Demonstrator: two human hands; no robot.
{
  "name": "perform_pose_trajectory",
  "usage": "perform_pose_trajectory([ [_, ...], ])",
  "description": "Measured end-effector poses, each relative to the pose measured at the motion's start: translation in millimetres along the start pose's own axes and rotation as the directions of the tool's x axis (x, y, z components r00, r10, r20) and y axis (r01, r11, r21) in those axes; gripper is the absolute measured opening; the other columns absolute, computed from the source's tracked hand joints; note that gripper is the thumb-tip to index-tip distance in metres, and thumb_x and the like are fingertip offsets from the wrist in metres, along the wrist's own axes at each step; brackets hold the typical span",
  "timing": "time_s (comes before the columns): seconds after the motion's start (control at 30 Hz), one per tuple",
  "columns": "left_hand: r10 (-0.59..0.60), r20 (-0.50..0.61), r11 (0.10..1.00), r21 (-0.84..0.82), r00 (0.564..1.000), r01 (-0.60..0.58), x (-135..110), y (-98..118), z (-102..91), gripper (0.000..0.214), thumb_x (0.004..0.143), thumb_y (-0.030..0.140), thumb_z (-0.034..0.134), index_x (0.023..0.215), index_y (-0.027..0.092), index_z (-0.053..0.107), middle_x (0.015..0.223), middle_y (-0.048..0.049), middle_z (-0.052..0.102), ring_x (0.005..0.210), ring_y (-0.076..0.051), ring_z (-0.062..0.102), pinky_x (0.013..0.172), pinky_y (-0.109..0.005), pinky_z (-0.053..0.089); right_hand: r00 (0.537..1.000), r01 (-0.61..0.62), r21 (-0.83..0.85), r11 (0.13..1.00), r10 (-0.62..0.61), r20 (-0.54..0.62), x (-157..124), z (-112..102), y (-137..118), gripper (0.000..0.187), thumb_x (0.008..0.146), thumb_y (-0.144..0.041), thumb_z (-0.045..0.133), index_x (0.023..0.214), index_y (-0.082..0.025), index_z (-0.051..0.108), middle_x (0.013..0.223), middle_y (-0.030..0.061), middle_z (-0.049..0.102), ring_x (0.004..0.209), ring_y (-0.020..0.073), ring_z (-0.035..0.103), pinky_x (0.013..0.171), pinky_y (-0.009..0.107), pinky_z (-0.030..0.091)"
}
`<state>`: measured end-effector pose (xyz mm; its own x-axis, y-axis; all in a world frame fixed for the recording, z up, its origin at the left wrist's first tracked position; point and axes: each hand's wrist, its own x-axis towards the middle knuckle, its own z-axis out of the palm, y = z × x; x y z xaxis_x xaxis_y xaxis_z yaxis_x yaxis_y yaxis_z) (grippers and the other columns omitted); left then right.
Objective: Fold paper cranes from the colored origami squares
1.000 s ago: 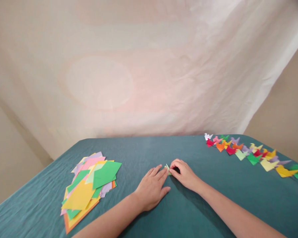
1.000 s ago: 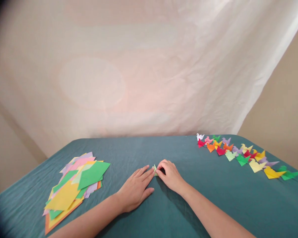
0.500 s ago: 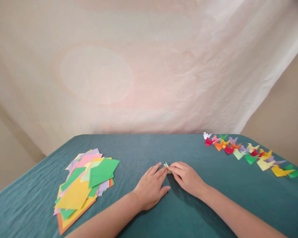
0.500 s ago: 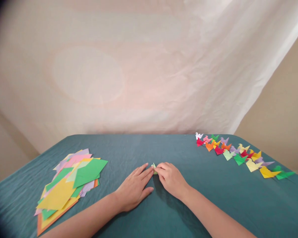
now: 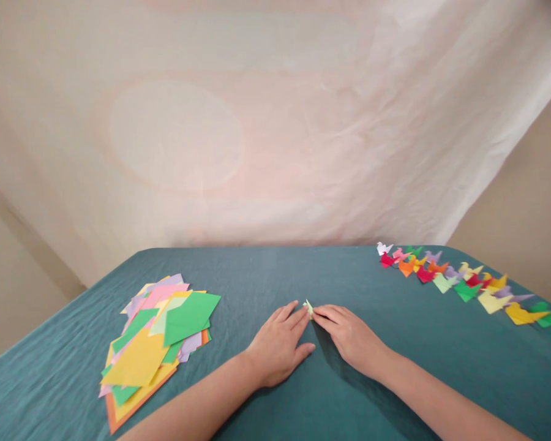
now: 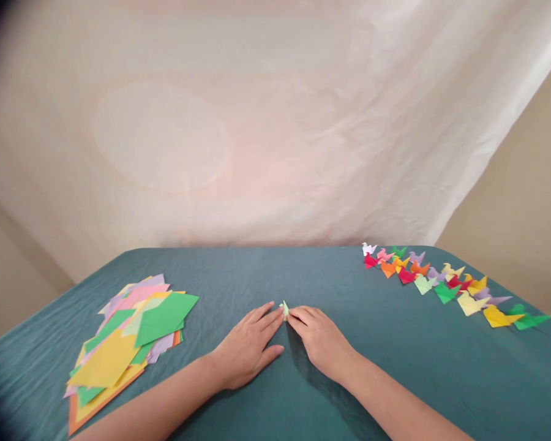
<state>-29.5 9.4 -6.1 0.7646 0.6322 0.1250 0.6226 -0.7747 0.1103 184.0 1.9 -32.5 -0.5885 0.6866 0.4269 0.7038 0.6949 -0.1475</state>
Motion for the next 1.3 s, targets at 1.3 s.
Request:
perform_pose_trajectory([
  [1.3, -0.001, -0.061, 0.992, 0.126, 0.998, 0.009, 2.2, 0.6, -0.8, 0.055, 0.09, 0.055, 0.025, 0.132, 0.022, 0.037, 0.14, -0.0072, 0.036, 0.132, -0.027, 0.023, 0.104, -0.043, 0.025, 0.999, -0.011, -0.043, 0.999, 0.012, 0.037, -0.4, -0.4, -2.8, 0.04, 0.084, -0.012, 0.045, 0.123, -0.015, 0.051, 0.12, 0.0109, 0.057, 0.111, 0.0208, 0.049, 0.094, 0.038, 0.043],
])
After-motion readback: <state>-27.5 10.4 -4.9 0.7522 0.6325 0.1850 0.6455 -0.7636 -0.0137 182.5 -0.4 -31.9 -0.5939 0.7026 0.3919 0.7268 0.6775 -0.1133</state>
